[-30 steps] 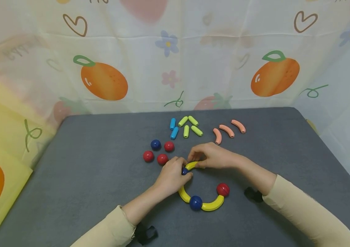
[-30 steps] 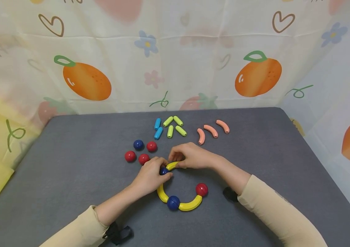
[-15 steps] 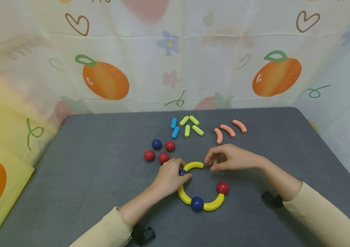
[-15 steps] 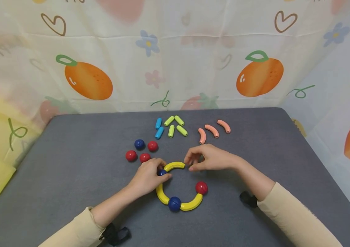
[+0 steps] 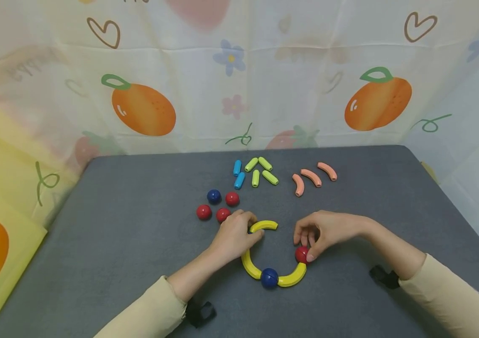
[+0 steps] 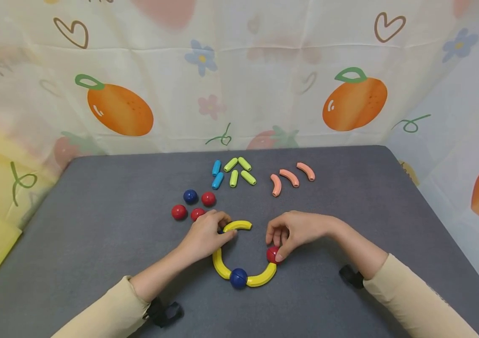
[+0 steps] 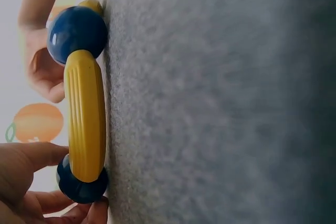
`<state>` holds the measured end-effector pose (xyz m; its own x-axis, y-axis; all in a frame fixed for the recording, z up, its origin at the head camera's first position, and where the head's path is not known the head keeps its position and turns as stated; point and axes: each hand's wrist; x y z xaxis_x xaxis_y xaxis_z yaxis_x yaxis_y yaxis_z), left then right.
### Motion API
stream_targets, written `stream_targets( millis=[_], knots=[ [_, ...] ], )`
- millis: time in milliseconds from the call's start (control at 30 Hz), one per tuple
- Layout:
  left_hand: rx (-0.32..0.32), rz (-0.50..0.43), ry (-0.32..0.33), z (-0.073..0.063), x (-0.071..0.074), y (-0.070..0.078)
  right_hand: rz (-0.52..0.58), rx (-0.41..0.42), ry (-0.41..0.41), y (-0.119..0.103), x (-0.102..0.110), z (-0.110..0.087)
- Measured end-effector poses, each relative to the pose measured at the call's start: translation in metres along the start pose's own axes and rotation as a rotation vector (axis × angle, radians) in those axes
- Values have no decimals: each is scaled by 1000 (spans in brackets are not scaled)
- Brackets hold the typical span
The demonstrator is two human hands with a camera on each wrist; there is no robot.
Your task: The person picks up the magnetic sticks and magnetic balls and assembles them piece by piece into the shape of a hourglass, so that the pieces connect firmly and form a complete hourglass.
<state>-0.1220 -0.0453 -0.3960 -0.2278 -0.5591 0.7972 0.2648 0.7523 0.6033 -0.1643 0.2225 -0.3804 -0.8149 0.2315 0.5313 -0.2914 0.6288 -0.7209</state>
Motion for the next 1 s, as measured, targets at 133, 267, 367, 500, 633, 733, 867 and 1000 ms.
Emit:
stream_targets(
  millis=[133, 267, 367, 500, 633, 733, 867, 1000],
  knots=[
    [-46, -6, -8, 5, -1, -1, -49, 2, -5, 0, -1, 3],
    [-72, -28, -23, 7, -1, -3, -55, 9, -18, -1, -1, 4],
    [-68, -52, -34, 7, -2, -6, -55, 17, -19, -2, -1, 3],
    [-62, -79, -41, 6, -2, -9, -56, 25, -3, -1, 0, 2],
    [-58, -98, -49, 5, 0, -10, -55, 29, 16, 0, 1, 3],
    [-48, -112, -59, 4, 1, -11, -55, 22, 26, 0, 2, 4],
    [-36, -120, -64, 3, 4, -12, -61, 13, 46, -1, 2, 7],
    [-40, -112, -53, 3, 5, -12, -73, 11, 77, -3, 3, 10]
  ],
)
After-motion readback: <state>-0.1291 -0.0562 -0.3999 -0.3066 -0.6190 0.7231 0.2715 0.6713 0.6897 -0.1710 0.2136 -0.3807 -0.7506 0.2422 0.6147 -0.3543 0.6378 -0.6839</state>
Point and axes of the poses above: each hand's wrist, its own z-axis towards the middle knuckle, its own x-axis out of the back of the hand, y = z × x, and after that the axes turned 5 degrees about -x, right-handed
